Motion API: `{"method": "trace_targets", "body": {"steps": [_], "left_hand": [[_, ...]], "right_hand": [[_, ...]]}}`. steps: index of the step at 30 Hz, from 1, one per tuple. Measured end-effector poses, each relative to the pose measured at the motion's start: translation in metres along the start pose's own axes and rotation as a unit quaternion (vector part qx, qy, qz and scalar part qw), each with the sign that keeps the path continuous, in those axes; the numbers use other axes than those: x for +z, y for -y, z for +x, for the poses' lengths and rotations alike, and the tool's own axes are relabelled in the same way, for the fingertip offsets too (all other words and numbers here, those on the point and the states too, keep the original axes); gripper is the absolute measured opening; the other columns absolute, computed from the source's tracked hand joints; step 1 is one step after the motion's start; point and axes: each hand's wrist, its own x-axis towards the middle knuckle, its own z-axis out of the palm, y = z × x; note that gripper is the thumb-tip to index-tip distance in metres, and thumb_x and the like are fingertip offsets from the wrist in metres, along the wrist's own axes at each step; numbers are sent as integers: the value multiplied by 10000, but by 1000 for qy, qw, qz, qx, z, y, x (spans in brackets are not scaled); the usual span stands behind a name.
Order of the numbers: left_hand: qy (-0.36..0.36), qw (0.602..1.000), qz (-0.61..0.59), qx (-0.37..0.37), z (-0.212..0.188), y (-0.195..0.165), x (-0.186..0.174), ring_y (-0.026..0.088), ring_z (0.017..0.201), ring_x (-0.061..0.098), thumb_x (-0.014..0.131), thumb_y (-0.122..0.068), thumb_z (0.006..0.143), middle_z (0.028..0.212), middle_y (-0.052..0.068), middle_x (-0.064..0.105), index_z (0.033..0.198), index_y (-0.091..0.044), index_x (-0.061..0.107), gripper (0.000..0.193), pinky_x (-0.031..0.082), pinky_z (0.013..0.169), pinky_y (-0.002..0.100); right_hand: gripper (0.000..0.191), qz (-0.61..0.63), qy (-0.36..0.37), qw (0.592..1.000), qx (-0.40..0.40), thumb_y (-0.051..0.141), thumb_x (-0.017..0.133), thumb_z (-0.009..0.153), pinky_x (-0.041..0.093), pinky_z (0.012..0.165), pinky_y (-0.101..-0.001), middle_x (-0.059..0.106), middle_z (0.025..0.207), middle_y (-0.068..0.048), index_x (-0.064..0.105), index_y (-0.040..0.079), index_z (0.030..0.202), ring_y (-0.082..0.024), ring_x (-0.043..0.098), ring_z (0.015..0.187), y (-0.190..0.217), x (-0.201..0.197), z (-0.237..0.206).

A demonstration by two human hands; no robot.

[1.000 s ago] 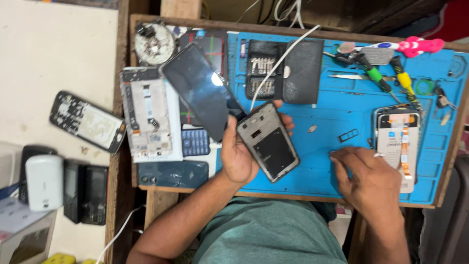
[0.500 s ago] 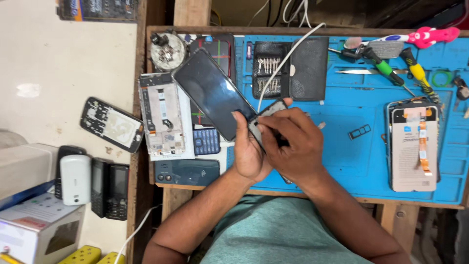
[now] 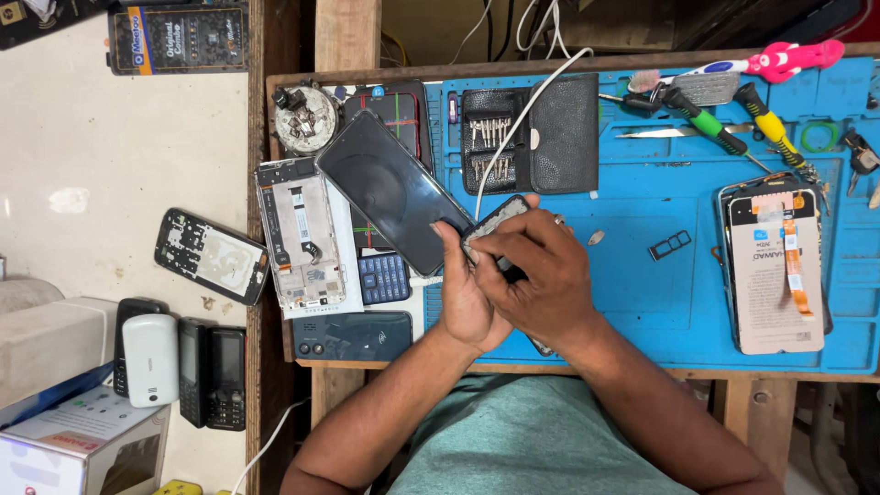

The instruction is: The person disassembles a smartphone, removes the back cover, and uses a small tool to scrape adhesive from the frame. They handle multiple disassembled phones and tools on a cluttered workbench.

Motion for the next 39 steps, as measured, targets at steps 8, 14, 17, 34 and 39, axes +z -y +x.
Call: {"method": "trace_targets", "body": {"steps": [8, 14, 17, 34, 39], "left_hand": [[23, 1000, 1, -5, -2, -4, -3, 307, 1435, 483, 153, -828, 1022, 1489, 206, 513, 1591, -61, 404, 988, 373, 1259, 439], [-26, 999, -40, -16, -1, 2, -8, 277, 1418, 494, 186, -736, 1070, 1500, 180, 511, 1570, -63, 415, 869, 380, 1241, 411], [-36, 998, -39, -19, -1, 1, -12, 275, 1420, 495, 208, -726, 1056, 1505, 176, 511, 1543, -56, 427, 857, 380, 1234, 413], [-38, 998, -48, -21, -2, -11, -9, 308, 1449, 464, 224, -715, 1053, 1524, 184, 485, 1563, -49, 393, 856, 369, 1240, 438], [-42, 999, -19, -17, -6, -10, -14, 289, 1433, 475, 233, -717, 1041, 1538, 182, 483, 1558, -44, 399, 864, 378, 1231, 440]], "right_hand": [[175, -5, 12, 1000, -9, 69, 833, 783, 493, 662, -321, 649, 891, -29, 753, 94, 938, -155, 631, 735, 0, 2, 2], [170, -23, 7, 1000, 4, 116, 856, 771, 518, 652, -306, 649, 873, -23, 733, 97, 885, -154, 662, 737, 0, 7, 4], [166, -29, 7, 999, 24, 124, 848, 749, 508, 605, -306, 643, 852, -30, 736, 96, 869, -166, 659, 707, 0, 13, 6], [141, -26, -16, 998, 56, 85, 778, 791, 532, 640, -336, 639, 852, -55, 682, 75, 893, -186, 648, 670, 5, 31, 6], [144, -28, -22, 997, 62, 56, 785, 783, 495, 555, -316, 627, 827, -71, 684, 51, 885, -177, 638, 632, 5, 31, 3]]}}
